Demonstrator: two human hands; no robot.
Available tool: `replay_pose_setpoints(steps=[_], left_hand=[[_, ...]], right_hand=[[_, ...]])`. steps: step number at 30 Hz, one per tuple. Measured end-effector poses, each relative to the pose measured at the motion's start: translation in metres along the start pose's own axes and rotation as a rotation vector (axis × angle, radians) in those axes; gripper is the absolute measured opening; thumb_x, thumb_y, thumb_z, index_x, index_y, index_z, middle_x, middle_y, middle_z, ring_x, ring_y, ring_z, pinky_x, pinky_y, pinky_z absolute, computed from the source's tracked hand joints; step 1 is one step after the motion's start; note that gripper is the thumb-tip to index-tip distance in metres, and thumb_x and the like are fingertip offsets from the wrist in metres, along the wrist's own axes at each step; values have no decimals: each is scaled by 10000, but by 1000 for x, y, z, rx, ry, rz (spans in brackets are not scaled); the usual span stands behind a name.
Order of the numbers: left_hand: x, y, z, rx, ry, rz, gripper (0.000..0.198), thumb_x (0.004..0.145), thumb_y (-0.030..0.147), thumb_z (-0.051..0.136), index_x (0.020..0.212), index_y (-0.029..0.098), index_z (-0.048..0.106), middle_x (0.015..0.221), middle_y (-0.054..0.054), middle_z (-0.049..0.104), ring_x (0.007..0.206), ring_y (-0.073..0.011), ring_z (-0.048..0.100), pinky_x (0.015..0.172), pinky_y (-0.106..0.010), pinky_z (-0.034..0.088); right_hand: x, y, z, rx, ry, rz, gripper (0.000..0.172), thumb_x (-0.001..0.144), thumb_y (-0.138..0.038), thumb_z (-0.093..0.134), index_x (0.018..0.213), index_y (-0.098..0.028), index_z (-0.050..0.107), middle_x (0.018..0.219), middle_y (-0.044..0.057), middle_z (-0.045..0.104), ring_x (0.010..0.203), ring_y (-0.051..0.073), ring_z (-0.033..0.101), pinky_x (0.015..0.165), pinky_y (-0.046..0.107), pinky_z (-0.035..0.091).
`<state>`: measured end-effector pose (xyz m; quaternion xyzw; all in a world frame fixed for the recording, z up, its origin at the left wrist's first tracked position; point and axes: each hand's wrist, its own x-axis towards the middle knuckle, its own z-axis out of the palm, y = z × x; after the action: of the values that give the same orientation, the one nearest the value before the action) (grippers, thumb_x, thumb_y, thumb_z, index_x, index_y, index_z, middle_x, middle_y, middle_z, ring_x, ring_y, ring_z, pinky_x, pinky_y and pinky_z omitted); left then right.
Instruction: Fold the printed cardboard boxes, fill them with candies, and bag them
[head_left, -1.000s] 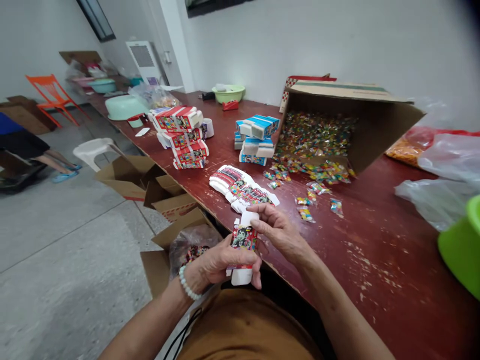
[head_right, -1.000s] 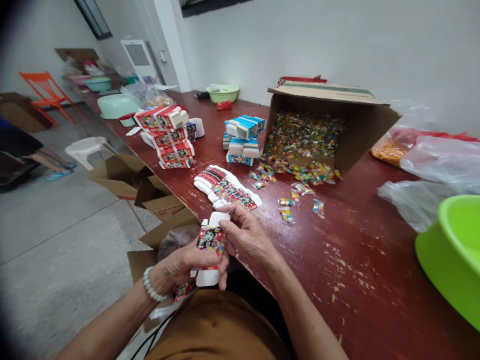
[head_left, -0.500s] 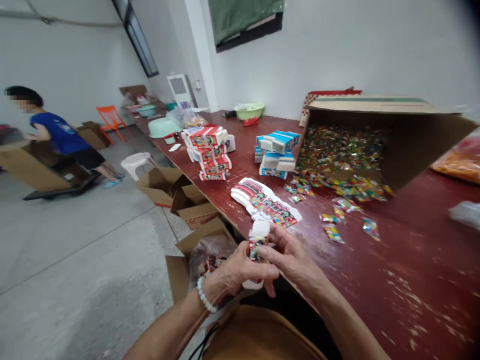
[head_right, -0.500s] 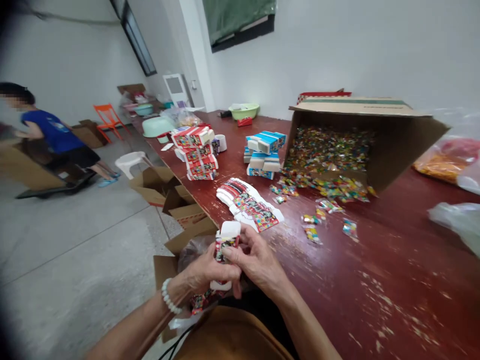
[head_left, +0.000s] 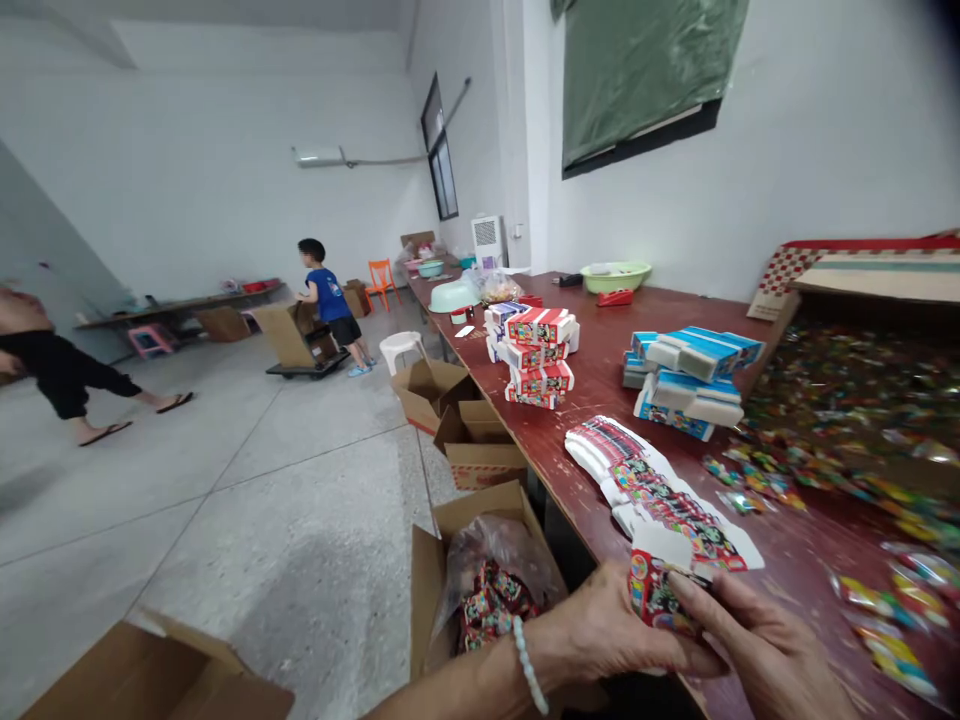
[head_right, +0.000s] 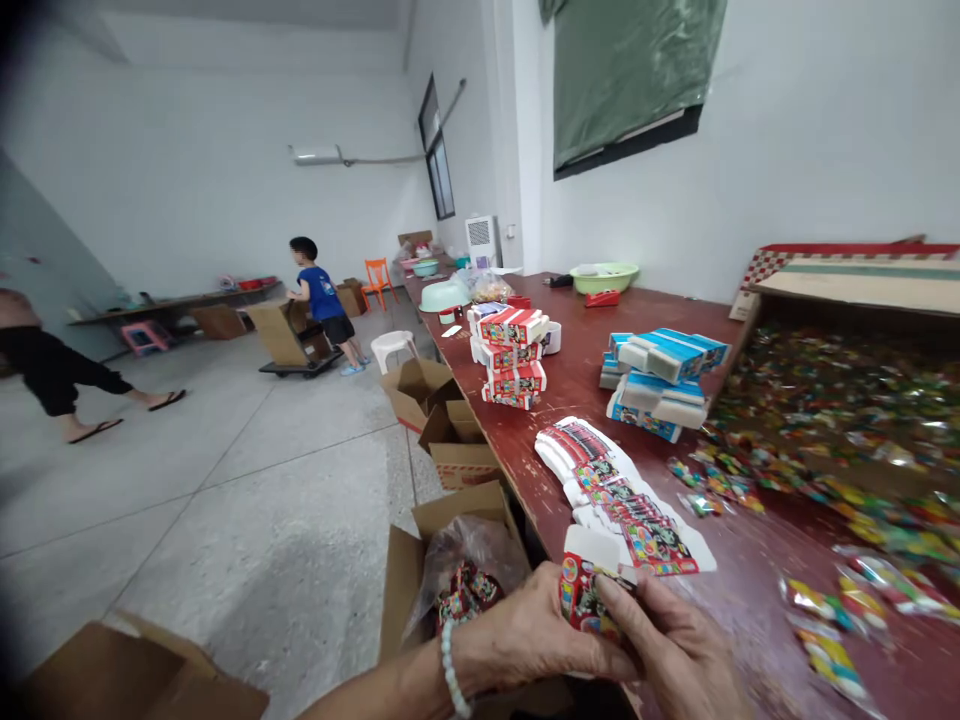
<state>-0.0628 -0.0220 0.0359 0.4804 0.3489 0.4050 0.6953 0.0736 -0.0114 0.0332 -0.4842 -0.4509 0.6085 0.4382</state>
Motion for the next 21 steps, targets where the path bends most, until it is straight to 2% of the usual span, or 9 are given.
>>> replay_pose_setpoints(steps=[1, 3, 5, 7, 9, 11, 15, 18, 21], left_hand=[[-1, 0, -1, 1, 23, 22, 447, 582, 303, 849, 971, 133, 709, 839, -10, 647, 737, -122, 572, 735, -254, 457], [-2, -3, -3, -2, 163, 66, 428, 633, 199, 786, 1036, 152, 652, 916, -18, 671, 803, -129, 598, 767, -249, 457], [-2, -8, -3, -12, 334, 108, 489, 606, 124, 751, 1055, 167, 562, 878, -10, 677, 728, -116, 603, 669, -221, 452], [0, -14, -3, -19, 424, 161, 567, 589, 94, 723, 1097, 185, 487, 777, 30, 644, 603, -85, 555, 562, -190, 404], [1, -20, -3, -21, 440, 216, 638, 609, 107, 709, 1190, 193, 458, 716, 63, 585, 538, -59, 495, 514, -174, 357], [0, -23, -5, 4, 451, 243, 688, 625, 129, 721, 1261, 196, 469, 721, 61, 559, 538, -48, 474, 508, -171, 331], [-2, -21, -9, 15, 391, 224, 656, 630, 139, 711, 1252, 189, 508, 771, 35, 590, 537, -39, 463, 498, -169, 310], [-2, -15, -8, -91, 318, 174, 633, 585, 103, 672, 1185, 184, 487, 780, 31, 626, 520, -47, 491, 500, -169, 341], [-2, -8, -5, -126, 301, 161, 628, 568, 76, 631, 1166, 187, 475, 799, 27, 641, 505, -48, 493, 493, -175, 346]], right_hand=[[2, -2, -4, -40, 35, -46, 426, 521, -588, 810, 662, -195, 728, 688, 75, 720, 628, 278, 684, 545, 313, 594], [8, -2, -12, -120, 100, -131, 397, 527, -571, 801, 664, -203, 739, 735, 75, 740, 733, 307, 706, 602, 304, 608], [13, 2, -16, -176, 151, -190, 394, 564, -560, 786, 748, -212, 757, 761, 64, 748, 773, 309, 710, 603, 288, 608], [16, 6, -13, -166, 189, -249, 468, 600, -550, 779, 926, -215, 751, 806, 53, 748, 784, 290, 711, 615, 277, 610], [16, 11, -7, -107, 242, -329, 615, 620, -540, 784, 1134, -219, 677, 844, 41, 738, 781, 260, 710, 627, 265, 610], [16, 15, -1, -65, 295, -394, 705, 630, -541, 790, 1231, -222, 605, 867, 35, 725, 776, 236, 707, 637, 253, 609], [16, 20, -1, -72, 261, -332, 630, 633, -580, 777, 1122, -203, 650, 944, 64, 731, 839, 250, 709, 659, 247, 615], [16, 19, -3, -6, 267, -215, 680, 571, -592, 802, 1102, -197, 643, 1006, 78, 738, 906, 275, 711, 662, 243, 619], [13, 14, -2, 33, 278, -127, 694, 517, -611, 808, 1049, -190, 656, 1011, 91, 745, 967, 296, 703, 672, 236, 620]])
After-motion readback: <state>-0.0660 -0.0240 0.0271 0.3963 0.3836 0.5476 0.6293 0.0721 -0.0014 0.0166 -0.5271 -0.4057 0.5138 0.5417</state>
